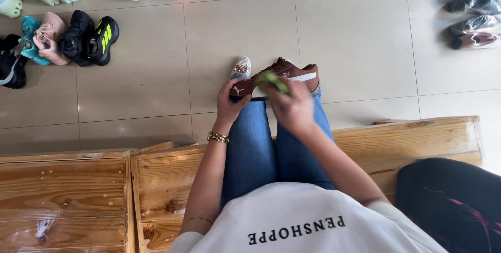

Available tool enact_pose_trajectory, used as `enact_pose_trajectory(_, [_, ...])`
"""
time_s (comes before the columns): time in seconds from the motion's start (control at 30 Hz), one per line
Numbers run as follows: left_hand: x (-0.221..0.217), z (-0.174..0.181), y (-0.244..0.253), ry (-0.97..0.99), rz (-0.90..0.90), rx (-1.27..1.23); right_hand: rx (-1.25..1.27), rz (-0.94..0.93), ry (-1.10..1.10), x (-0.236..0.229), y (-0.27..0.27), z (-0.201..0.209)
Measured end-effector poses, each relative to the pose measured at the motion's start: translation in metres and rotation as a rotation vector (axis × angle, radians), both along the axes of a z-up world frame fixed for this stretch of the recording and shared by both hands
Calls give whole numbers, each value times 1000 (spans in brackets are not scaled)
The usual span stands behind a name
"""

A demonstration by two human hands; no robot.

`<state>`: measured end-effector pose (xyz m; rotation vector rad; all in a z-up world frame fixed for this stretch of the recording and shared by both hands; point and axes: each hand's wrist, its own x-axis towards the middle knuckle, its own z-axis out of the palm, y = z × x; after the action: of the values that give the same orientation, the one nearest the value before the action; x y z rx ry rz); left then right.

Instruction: The person sits on a low wooden bench and wipes a brown sneaker with a green cloth, then places it on a nearby shoe rack. The person then picks up a pink sneaker and wipes it with the same cloth.

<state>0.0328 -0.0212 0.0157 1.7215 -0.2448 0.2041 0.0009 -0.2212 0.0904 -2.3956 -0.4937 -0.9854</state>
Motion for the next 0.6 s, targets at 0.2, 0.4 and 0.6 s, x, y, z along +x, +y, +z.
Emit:
enact_pose_trajectory(0.2, [-7,6,8,82,-104,-16,-117,234,118,3,10,6])
enact_pose_trajectory(0.4, [-3,-4,7,198,-48,32,126,238,252,-4,-101,-40])
enact_pose_trajectory(0.6, [-7,-5,-4,242,16,6,372,-182,264,4,-150,-56])
